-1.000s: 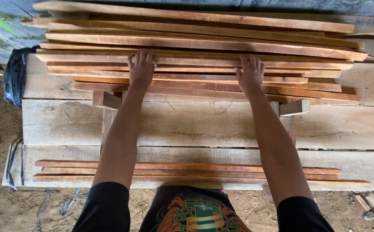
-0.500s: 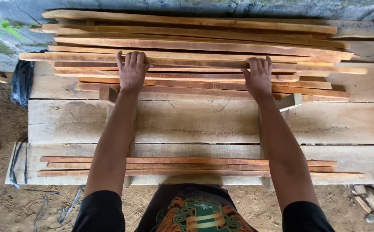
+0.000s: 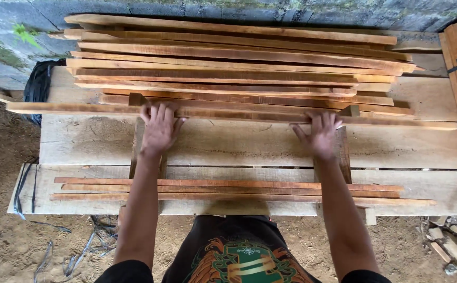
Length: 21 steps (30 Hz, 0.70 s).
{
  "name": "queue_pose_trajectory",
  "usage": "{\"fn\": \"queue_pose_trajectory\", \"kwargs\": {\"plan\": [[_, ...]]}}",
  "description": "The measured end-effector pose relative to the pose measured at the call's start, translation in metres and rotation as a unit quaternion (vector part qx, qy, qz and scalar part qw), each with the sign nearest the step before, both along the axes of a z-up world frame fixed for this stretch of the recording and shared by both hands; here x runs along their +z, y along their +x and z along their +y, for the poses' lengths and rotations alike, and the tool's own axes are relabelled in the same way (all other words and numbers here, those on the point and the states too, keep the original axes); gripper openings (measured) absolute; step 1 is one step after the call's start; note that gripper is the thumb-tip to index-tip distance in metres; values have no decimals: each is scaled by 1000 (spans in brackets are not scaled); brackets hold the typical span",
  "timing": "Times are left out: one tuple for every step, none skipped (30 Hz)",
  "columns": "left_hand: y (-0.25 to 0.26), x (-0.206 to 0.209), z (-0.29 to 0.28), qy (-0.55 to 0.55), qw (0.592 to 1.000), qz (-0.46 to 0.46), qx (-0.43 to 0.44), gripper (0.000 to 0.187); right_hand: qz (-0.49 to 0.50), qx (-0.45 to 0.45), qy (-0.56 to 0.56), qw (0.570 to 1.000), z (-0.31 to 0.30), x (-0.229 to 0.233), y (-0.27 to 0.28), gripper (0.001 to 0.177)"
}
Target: The recorder is sorting long wooden planks and stacking them onto a wooden rack in a workshop area.
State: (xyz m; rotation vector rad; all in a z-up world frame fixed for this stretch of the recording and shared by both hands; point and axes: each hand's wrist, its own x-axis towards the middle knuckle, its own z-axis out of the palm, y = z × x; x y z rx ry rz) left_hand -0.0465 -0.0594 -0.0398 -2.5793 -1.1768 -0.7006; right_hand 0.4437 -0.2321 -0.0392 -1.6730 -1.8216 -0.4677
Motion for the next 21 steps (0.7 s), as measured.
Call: {"fn": "queue_pose_trajectory", "kwargs": {"plan": [[-4,-26,2,0,1000,-1,1,42,-1,1,0,1000,-3,-6,-5,56],[-7,-52,6,-7,1000,-1,-9,42,13,-14,-67,998,-5,-11,-9,55],[-10,-77,10,-13,1000,-1,-20,43,27,-28,-134,990,-7,-16,-12,54],[-6,-86,13,-11,1000,-1,-19,43,27,-27,-132,991,-3,-31,-10,54],[-1,-95,15,-52,999,-8,-12,38,27,-36,-194,980,2,-45,-6,51],[4,-105,16,-94,995,-14,-6,38,26,-46,-257,965,4,-60,-4,47],[6,-112,15,-94,995,-14,-6,38,26,-45,-256,965,3,-65,-5,47],[6,-119,14,-96,995,11,13,41,13,-47,-276,960,3,-70,-7,48],[7,-126,14,-99,994,36,31,44,0,-49,-297,954,4,-75,-10,50],[7,-118,12,-101,994,35,30,44,0,-50,-299,953,5,-73,-11,50],[8,-111,11,-114,992,39,24,46,-2,-54,-306,950,6,-71,-12,48],[5,-103,7,-129,990,45,18,49,-3,-57,-316,947,4,-70,-17,46],[6,-97,8,-133,990,47,18,49,-1,-57,-320,946,6,-67,-16,46],[8,-92,8,-170,984,42,18,50,8,-49,-318,947,6,-65,-15,45],[9,-87,8,-207,978,38,18,51,16,-42,-315,948,5,-63,-14,45],[15,-68,5,-206,978,39,18,51,17,-42,-315,948,7,-59,-14,45],[20,-49,2,-294,953,59,48,60,36,-43,-323,945,10,-54,-14,46],[23,-32,-6,-382,918,79,78,72,57,-43,-335,940,6,-53,-16,46],[24,-46,-2,-385,916,82,79,72,58,-42,-338,938,8,-52,-14,46],[24,-58,3,-363,923,83,95,58,56,-48,-370,926,10,-51,-13,48],[24,-71,8,-341,929,85,111,47,53,-54,-402,913,13,-51,-12,51]]}}
